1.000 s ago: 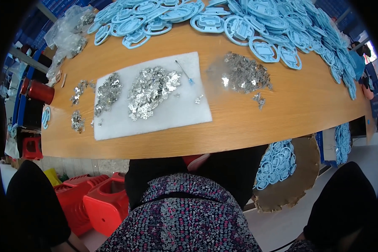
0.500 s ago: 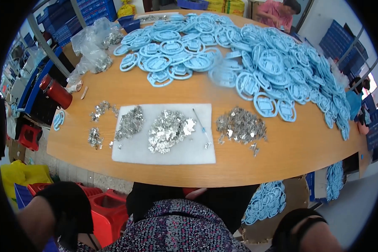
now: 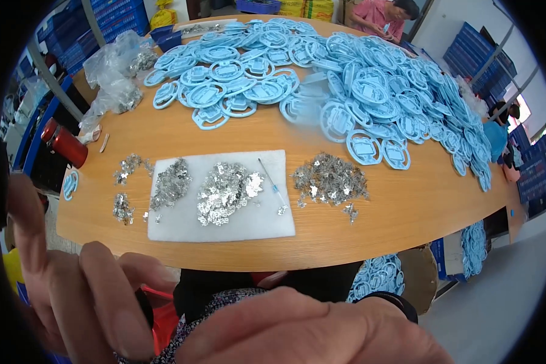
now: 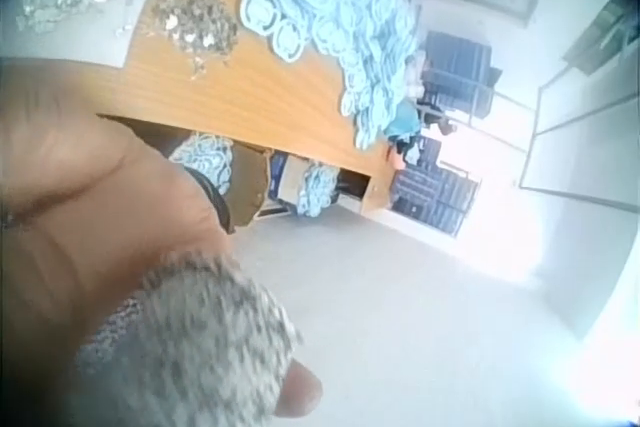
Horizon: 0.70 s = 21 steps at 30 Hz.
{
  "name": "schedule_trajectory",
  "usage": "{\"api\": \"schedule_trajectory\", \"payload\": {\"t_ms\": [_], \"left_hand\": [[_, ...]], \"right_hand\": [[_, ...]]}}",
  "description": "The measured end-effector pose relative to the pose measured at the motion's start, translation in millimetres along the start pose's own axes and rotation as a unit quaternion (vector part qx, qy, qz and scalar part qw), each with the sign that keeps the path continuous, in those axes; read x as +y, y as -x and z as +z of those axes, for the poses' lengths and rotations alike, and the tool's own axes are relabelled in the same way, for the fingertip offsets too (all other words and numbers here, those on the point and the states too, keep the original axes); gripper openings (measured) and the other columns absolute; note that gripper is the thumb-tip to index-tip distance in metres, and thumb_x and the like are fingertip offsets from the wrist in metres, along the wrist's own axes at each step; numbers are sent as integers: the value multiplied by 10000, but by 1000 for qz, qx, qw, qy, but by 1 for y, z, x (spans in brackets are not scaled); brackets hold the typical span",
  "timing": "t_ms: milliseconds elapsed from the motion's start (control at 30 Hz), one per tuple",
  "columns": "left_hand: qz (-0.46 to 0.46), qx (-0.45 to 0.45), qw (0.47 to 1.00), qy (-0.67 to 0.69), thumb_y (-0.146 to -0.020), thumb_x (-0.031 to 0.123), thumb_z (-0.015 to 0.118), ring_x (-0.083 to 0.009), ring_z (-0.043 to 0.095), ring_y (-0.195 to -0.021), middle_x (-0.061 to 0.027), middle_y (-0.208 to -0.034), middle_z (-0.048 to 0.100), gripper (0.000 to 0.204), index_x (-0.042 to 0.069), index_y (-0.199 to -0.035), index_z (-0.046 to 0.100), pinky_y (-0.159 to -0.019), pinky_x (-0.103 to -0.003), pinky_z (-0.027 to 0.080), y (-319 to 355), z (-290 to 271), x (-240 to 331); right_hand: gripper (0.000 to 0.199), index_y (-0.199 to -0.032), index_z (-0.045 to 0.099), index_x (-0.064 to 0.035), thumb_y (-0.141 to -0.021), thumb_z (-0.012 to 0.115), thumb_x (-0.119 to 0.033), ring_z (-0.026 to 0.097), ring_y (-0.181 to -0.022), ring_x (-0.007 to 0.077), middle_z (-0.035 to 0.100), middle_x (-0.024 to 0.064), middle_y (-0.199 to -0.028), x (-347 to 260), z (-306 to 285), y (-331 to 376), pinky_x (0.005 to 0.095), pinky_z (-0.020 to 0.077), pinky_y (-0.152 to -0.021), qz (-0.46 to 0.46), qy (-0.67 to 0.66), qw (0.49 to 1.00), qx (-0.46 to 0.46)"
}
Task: Manually inserting small metal components into blue plastic frames on a workbench.
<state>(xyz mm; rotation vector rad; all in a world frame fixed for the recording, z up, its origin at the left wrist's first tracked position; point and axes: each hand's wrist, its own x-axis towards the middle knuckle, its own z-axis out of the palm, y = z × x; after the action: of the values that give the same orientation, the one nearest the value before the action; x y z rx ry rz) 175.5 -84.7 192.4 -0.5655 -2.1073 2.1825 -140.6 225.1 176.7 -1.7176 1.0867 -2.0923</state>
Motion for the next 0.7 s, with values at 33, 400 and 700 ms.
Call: {"api": "schedule_trajectory", "payload": {"t_ms": [33,400,700], "left_hand": [[-23,21,999,-4,-1072,458,318,-318,622,-866,-157,-839,652,625,-107,-1276,489,-806,-493,544,-11,4,-2],[-281,75,957,19,-1068,435,320,-308,620,-867,-154,-846,649,597,-107,-1224,518,-804,-479,546,-125,-20,-41],[-473,122,872,40,-1065,417,321,-300,619,-868,-153,-852,646,579,-106,-1182,541,-801,-468,547,-94,-36,-3]], "right_hand": [[492,-1219,517,-117,-1019,291,-505,535,-883,215,617,26,-962,43,73,-39,511,417,-876,-19,16,1000,17],[381,-1217,565,-168,-990,424,-438,535,-990,144,621,-30,-1070,42,96,-50,440,404,-906,-189,50,978,71],[313,-1216,605,-210,-965,533,-383,535,-1078,87,624,-77,-1158,35,105,-47,382,394,-931,-320,74,937,118]]}}
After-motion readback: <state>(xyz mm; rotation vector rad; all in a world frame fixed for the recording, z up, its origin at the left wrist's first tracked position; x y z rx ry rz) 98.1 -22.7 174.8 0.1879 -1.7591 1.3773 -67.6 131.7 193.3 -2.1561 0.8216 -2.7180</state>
